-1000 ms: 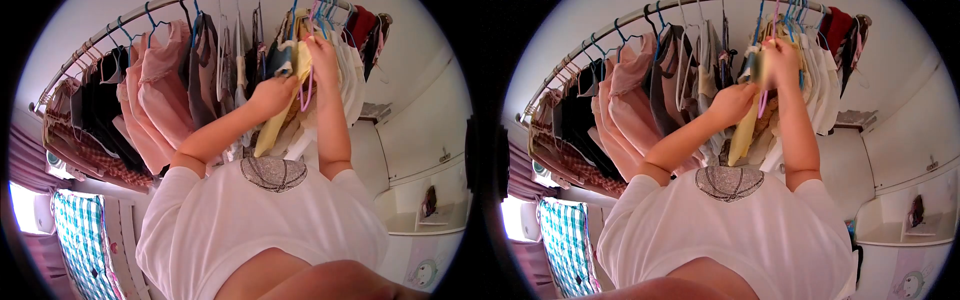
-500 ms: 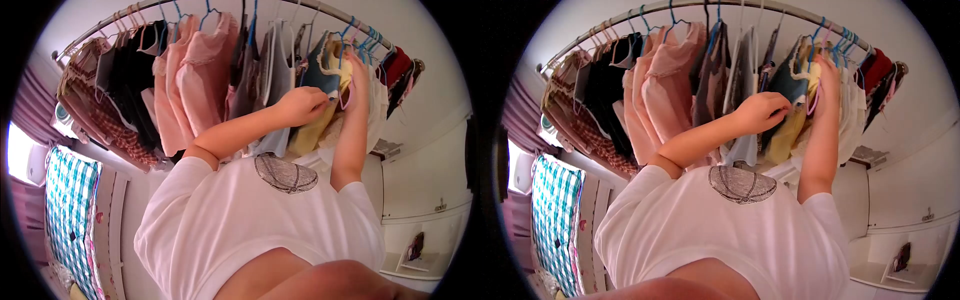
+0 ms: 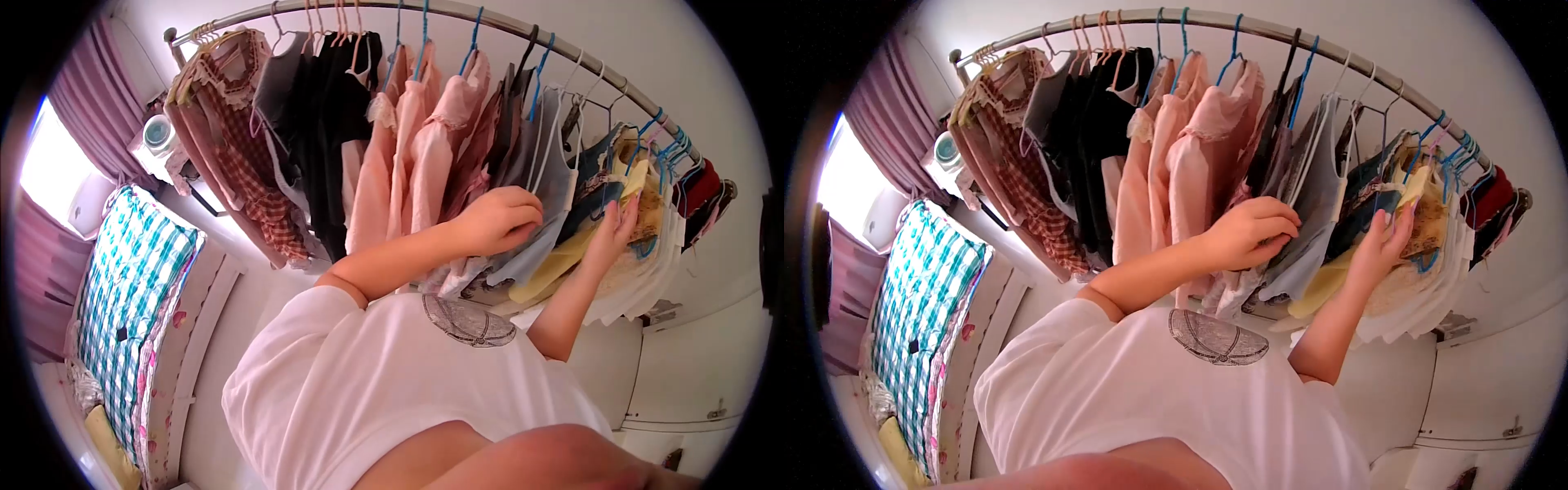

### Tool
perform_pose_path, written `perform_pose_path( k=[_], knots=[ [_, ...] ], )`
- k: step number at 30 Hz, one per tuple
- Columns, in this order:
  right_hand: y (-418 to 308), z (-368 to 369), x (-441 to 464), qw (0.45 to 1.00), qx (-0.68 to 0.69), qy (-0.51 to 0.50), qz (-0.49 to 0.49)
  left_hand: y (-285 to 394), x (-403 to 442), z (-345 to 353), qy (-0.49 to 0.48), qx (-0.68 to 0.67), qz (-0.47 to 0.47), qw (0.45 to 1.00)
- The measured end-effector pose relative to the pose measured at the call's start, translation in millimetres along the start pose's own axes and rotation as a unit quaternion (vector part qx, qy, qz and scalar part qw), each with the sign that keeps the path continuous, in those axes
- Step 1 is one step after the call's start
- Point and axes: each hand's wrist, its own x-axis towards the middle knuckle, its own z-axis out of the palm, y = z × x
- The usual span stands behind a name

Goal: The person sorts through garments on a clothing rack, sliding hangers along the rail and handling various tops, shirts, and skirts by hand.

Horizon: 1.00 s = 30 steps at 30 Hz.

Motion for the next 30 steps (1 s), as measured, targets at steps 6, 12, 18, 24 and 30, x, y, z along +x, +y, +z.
perform_pose_path(
  k=[6,12,18,24,30],
  knots=[
    [-30.1,16.1,-44.1,0.977,-0.200,-0.001,-0.079,13.9,-43.2,-49.1,0.026,0.097,-0.069,0.993],
    [-36.0,36.2,-86.1,0.984,-0.147,-0.012,-0.094,20.9,-69.3,-90.4,0.023,0.117,-0.137,0.983],
    [-85.1,71.9,-120.0,0.984,-0.125,-0.006,-0.129,22.3,-86.8,-145.5,0.059,0.113,-0.135,0.983],
    [-131.5,158.5,-167.2,0.978,-0.078,-0.051,-0.185,7.3,-114.8,-233.3,0.054,0.122,-0.087,0.987],
    [-173.9,262.0,-219.6,0.984,-0.025,-0.106,-0.139,-21.2,-152.4,-330.3,0.033,0.135,-0.088,0.986]
  ],
)
